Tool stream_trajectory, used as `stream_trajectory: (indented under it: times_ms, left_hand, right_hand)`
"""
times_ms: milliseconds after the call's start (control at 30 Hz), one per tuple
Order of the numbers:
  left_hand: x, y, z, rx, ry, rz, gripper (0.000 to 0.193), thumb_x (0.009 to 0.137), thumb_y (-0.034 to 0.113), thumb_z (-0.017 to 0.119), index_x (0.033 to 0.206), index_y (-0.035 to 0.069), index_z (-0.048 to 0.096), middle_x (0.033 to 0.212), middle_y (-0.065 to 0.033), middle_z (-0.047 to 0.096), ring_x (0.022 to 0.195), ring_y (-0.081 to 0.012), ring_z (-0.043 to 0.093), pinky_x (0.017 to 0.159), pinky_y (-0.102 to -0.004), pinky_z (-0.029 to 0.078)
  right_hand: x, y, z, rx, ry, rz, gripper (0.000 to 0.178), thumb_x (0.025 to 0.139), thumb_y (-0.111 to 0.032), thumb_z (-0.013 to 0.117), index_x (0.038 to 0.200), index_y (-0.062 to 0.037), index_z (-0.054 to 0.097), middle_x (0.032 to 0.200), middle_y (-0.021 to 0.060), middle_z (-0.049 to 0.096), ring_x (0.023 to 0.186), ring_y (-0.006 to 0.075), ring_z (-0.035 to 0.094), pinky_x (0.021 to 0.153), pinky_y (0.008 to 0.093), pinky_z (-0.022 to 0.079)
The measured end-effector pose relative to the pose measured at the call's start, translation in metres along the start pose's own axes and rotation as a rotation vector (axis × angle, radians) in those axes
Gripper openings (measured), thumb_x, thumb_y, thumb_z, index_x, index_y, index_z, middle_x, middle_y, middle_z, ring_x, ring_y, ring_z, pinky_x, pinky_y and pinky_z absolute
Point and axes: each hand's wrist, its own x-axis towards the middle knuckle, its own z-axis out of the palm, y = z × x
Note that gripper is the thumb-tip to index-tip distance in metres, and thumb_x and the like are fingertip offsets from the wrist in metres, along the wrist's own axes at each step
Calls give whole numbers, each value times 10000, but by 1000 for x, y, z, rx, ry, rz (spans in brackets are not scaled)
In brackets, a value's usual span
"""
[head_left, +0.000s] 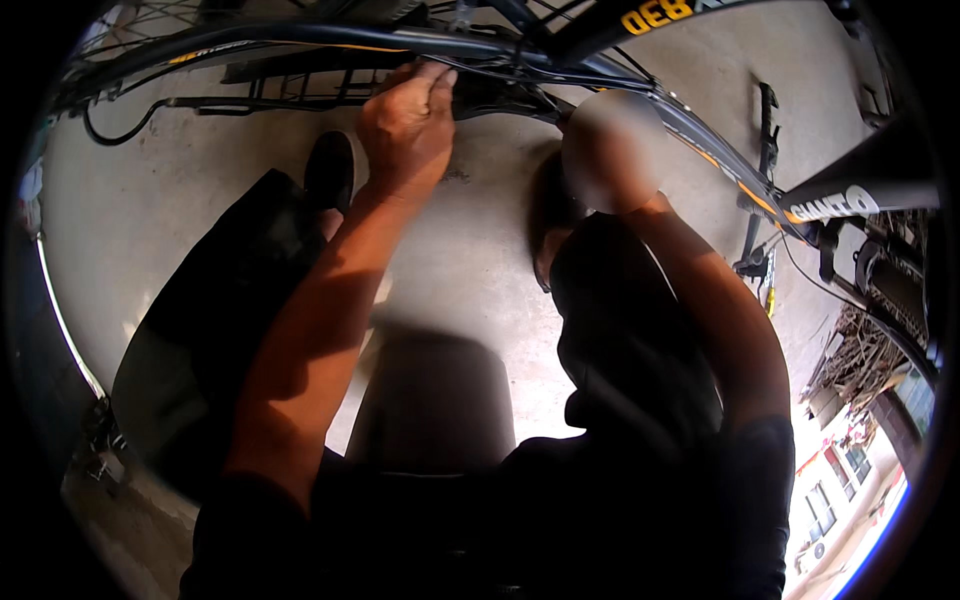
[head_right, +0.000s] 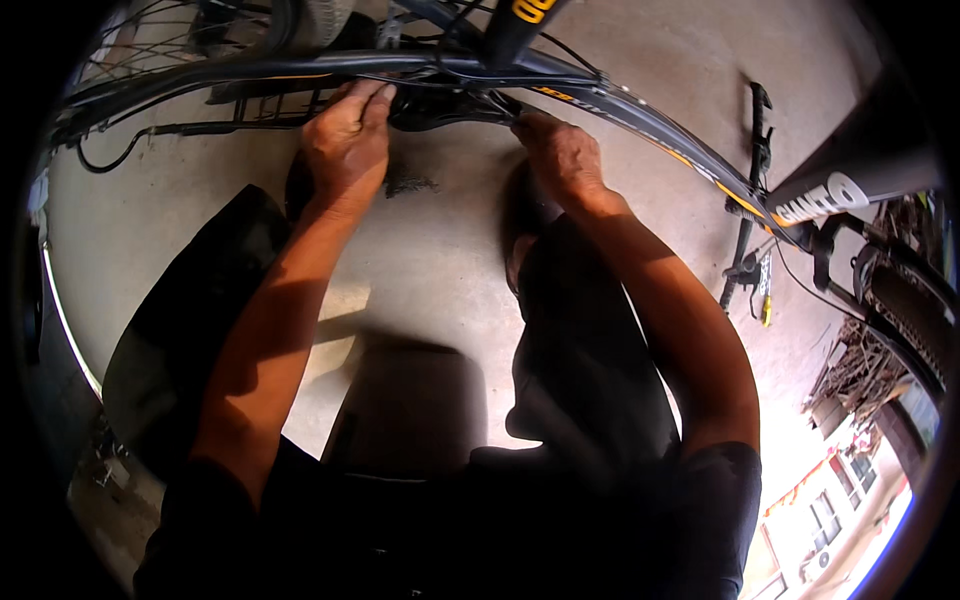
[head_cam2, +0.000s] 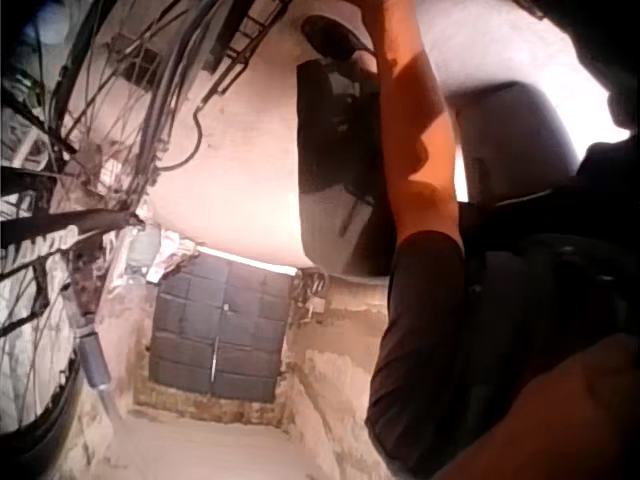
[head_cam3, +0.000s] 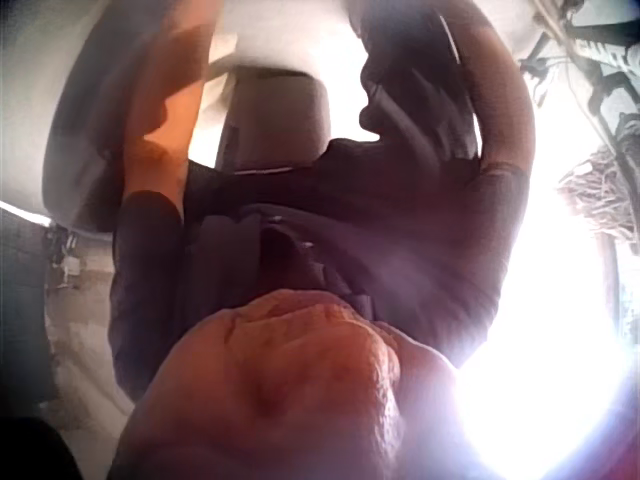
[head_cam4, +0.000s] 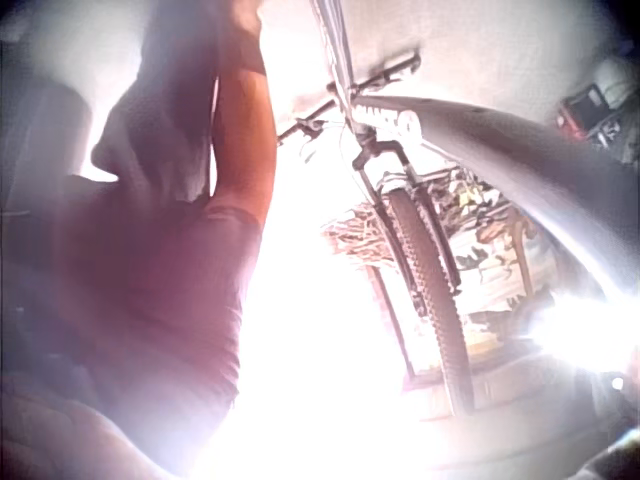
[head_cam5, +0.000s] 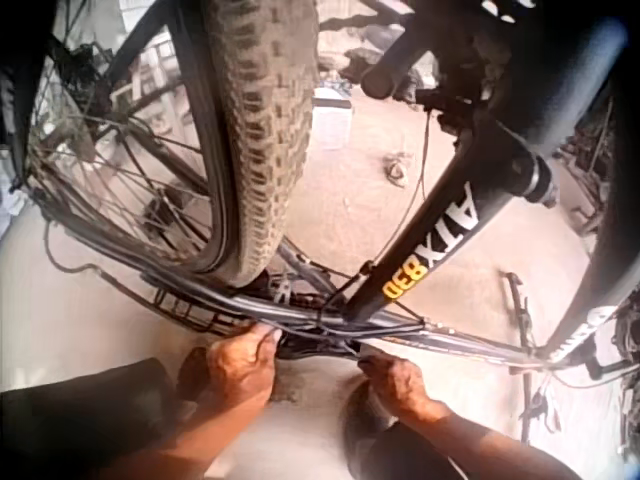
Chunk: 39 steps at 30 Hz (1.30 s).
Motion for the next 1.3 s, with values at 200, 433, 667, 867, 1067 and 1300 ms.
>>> stream_trajectory:
  times_ms: [200, 433, 667, 867, 1067, 1300]
  left_hand:
    - [-1, -1, 1, -15, 10, -44, 155, 807, 114, 614, 942, 109, 691, 891, -93, 665, 830, -281, 635, 726, -349, 504]
    - [-1, -2, 3, -6, 34, 5, 133, 812, 53, 636, 935, 32, 682, 864, -116, 676, 760, -232, 662, 706, -275, 501]
    - [-2, -4, 4, 27, 58, 35, 115, 804, 48, 640, 910, 37, 683, 853, -112, 675, 768, -249, 663, 698, -282, 509]
    - [-3, -9, 6, 21, 54, 13, 140, 806, 135, 630, 926, 142, 700, 845, -61, 667, 789, -267, 641, 683, -351, 511]
    - [0, -10, 5, 28, 46, 20, 141, 795, 124, 639, 923, 131, 698, 837, -68, 667, 780, -272, 642, 672, -349, 508]
    - [-1, -9, 6, 6, 74, 23, 136, 799, 111, 630, 917, 111, 698, 852, -74, 670, 771, -273, 644, 672, -338, 510]
  right_hand:
    - [12, -11, -4, -52, 13, -56, 215, 905, -283, 537, 975, -111, 647, 885, 163, 653, 849, 353, 617, 706, 435, 478]
    - [18, -27, -23, -53, 90, -239, 194, 907, -221, 540, 947, -57, 634, 839, 184, 641, 812, 382, 608, 709, 436, 472]
    - [20, -30, -21, -30, 9, -180, 205, 906, -245, 540, 921, -59, 625, 836, 196, 636, 814, 383, 606, 703, 449, 464]
    - [3, -34, -18, -131, -15, -75, 239, 909, -256, 499, 909, -47, 614, 829, 201, 642, 816, 391, 613, 725, 464, 472]
    - [-3, -72, -52, -253, -102, -51, 227, 851, -157, 495, 789, -8, 654, 793, 203, 649, 784, 363, 637, 726, 448, 490]
    - [-3, -56, -34, -196, -67, -51, 214, 874, -200, 510, 860, -52, 662, 787, 174, 665, 788, 329, 657, 713, 416, 503]
